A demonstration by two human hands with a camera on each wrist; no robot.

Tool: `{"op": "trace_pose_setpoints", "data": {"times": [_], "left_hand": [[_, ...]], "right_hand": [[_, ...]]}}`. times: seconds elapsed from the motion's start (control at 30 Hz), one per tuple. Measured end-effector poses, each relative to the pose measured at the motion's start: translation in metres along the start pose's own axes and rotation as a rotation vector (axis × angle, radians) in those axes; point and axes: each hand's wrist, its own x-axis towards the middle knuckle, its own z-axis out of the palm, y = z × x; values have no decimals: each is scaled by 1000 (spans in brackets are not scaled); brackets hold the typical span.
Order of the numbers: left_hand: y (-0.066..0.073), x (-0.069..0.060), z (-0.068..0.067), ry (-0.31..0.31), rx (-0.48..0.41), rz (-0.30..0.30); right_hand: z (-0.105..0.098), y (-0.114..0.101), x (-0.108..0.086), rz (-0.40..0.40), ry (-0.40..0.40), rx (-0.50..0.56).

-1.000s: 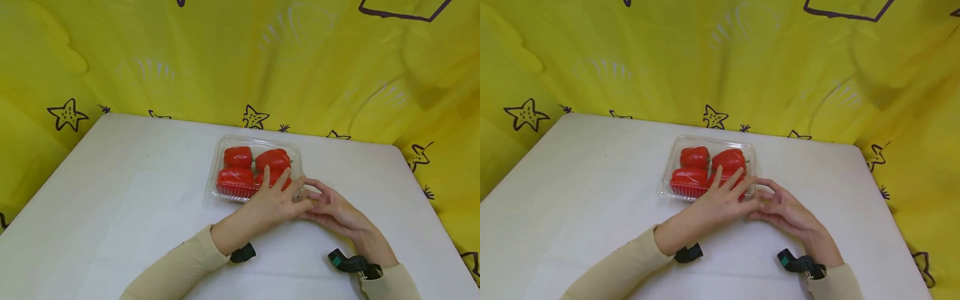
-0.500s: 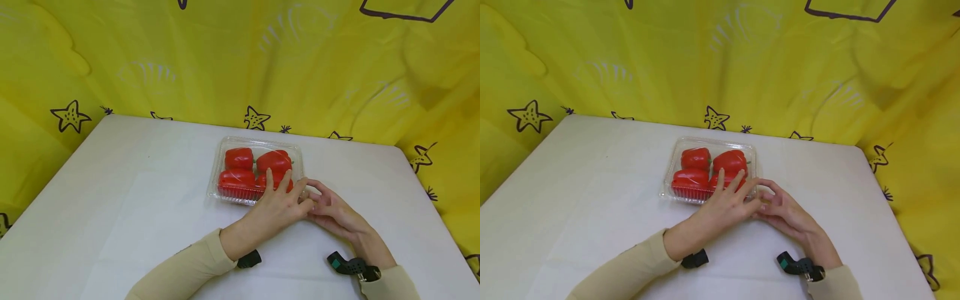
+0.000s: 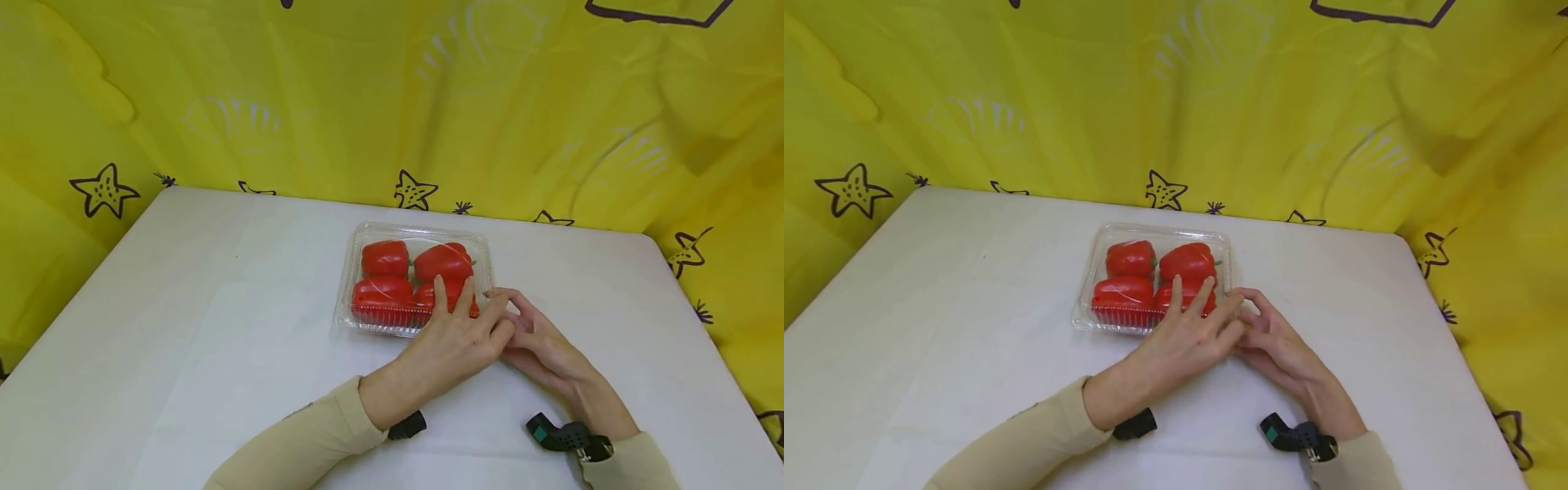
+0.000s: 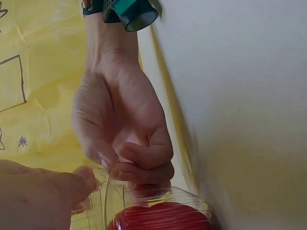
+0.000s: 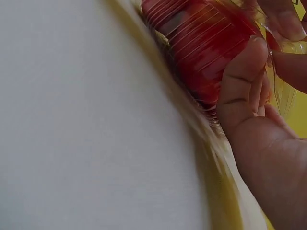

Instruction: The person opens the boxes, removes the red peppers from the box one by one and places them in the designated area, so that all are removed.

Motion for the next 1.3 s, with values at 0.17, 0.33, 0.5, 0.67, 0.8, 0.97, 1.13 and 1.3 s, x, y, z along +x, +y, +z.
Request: {"op": "trace_pose_setpoints", "data": {"times": [0.17, 0.33, 0.5, 0.67, 0.8, 0.97, 1.13, 1.3], "left_hand": [[-4, 1, -4, 6, -83, -27], [-19, -2, -16, -89, -217, -118], [-38, -5, -30, -358, -253, -236], [-51, -13, -41, -615, -242, -394], [-53, -15, -43, -656, -214, -418], [-47, -16, -41, -629, -124, -362], [-47, -17, -40, -629, -134, -374], [-55, -18, -41, -651, -249, -440]], "right_hand": [[2, -5, 0, 2, 8, -61], [-1, -9, -2, -27, -9, -79], [-5, -14, -7, -18, 29, -110], [-10, -19, -11, -5, 43, -118], [-10, -22, -12, 11, 67, -132], [-2, -21, -9, 51, 208, -202], [7, -17, -5, 69, 345, -354], [12, -16, -1, 74, 389, -511]]}}
